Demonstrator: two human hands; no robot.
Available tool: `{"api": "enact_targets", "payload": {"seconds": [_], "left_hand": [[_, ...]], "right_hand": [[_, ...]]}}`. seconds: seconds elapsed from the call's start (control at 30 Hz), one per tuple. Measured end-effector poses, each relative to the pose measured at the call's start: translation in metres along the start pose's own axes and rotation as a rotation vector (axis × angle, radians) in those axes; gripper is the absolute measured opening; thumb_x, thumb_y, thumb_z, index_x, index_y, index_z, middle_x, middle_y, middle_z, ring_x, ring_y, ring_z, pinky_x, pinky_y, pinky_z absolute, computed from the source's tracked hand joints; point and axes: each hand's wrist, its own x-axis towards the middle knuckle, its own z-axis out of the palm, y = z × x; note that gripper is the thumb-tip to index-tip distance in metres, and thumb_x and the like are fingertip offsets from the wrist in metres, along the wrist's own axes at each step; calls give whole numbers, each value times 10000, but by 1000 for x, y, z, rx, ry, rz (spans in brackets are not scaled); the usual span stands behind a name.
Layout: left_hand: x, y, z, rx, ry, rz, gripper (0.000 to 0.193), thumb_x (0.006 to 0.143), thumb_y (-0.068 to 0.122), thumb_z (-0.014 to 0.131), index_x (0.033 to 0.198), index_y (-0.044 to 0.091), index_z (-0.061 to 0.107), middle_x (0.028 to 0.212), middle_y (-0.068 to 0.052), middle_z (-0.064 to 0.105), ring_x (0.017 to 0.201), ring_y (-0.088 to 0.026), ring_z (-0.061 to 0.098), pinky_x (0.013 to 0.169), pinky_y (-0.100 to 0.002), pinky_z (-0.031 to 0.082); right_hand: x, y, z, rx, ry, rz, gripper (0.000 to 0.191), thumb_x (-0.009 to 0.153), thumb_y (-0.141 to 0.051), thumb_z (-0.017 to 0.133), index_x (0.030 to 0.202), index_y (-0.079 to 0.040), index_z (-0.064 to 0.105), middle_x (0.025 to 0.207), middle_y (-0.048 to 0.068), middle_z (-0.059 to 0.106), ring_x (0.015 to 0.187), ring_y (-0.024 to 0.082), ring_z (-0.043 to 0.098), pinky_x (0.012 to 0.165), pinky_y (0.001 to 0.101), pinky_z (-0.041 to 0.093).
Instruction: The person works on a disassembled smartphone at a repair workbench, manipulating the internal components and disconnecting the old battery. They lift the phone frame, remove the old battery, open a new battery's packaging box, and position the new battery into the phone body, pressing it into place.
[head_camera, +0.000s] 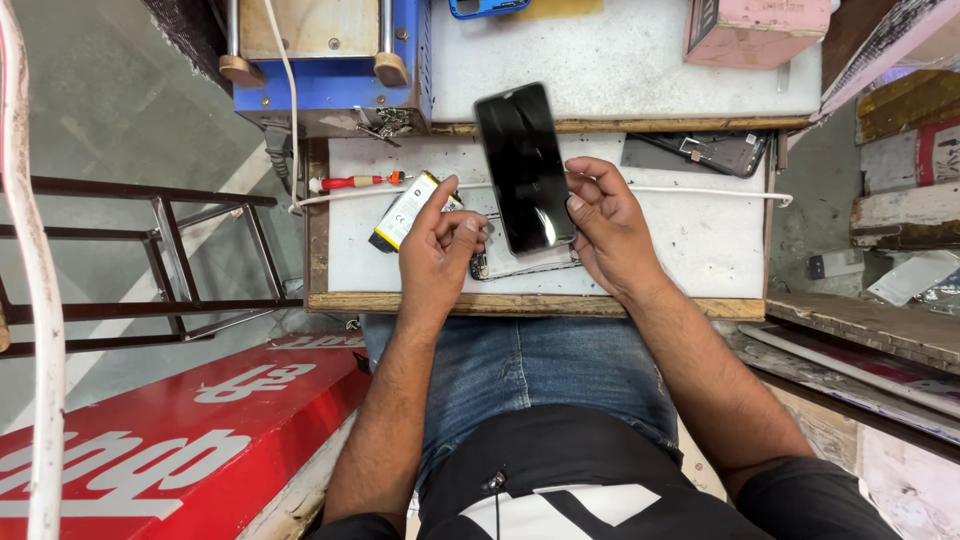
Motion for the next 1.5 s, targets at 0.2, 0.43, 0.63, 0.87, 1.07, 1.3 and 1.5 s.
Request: {"api": "enact_targets", "payload": {"seconds": [0.2, 0.43, 0.63, 0.87, 1.07, 1.3, 1.5], "left_hand": [[-1, 5, 3, 119, 8, -7, 526, 1042, 71, 585, 1536, -8, 425, 1061, -126, 758, 906, -115, 731, 790, -262, 626], [-4, 4, 4, 104, 32, 34, 471, 1057, 87, 588, 1502, -21, 475, 1062, -145, 757, 904, -131, 732, 780, -268, 637], [-7, 6, 3, 114, 36, 56, 434, 1066, 123, 580, 1467, -19, 496, 1046, -139, 757, 895, -135, 738, 785, -273, 644], [-10, 8, -1, 61, 38, 85, 373, 1070, 127, 579, 1411, -18, 535, 1042, -128, 754, 912, -143, 733, 814, -283, 633], [-14, 5, -1, -3, 52, 131, 295, 1085, 106, 573, 1346, -29, 584, 1042, -121, 742, 919, -140, 715, 825, -283, 625], [-21, 7, 6, 58, 69, 194, 225, 1067, 41, 566, 1260, -53, 631, 1021, -125, 741, 892, -136, 720, 814, -274, 634], [-31, 27, 19, 447, 136, 411, 169, 992, 13, 626, 1140, -12, 704, 927, -102, 770, 818, -168, 761, 730, -292, 616]], "right_hand": [[0, -1, 0, -72, 30, 45, 407, 1062, 69, 533, 1461, -8, 508, 1420, 146, 567, 1186, 162, 569, 988, 283, 497], [-6, -3, 4, -89, -30, -46, 508, 1057, -9, 502, 1553, -6, 391, 1630, 201, 411, 1548, 252, 384, 1274, 368, 359], [-6, -2, 9, -139, -98, -202, 554, 1122, -104, 474, 1630, -23, 270, 1741, 202, 231, 1653, 292, 210, 1378, 409, 212], [-24, -12, 5, -321, 13, -336, 448, 1133, -148, 453, 1555, -29, 363, 1709, 212, 275, 1612, 321, 296, 1362, 454, 259], [-45, -25, -7, -445, 102, -475, 224, 1144, -92, 501, 1332, 12, 563, 1486, 216, 558, 1426, 327, 569, 1274, 462, 472], [-61, -45, -27, -568, 216, -521, 151, 1136, -69, 542, 1215, 30, 623, 1308, 186, 670, 1208, 267, 698, 1120, 417, 587], [-59, -62, -39, -643, 281, -566, 111, 1098, -26, 604, 1174, 42, 649, 1258, 180, 683, 1130, 235, 715, 1054, 374, 614]]}}
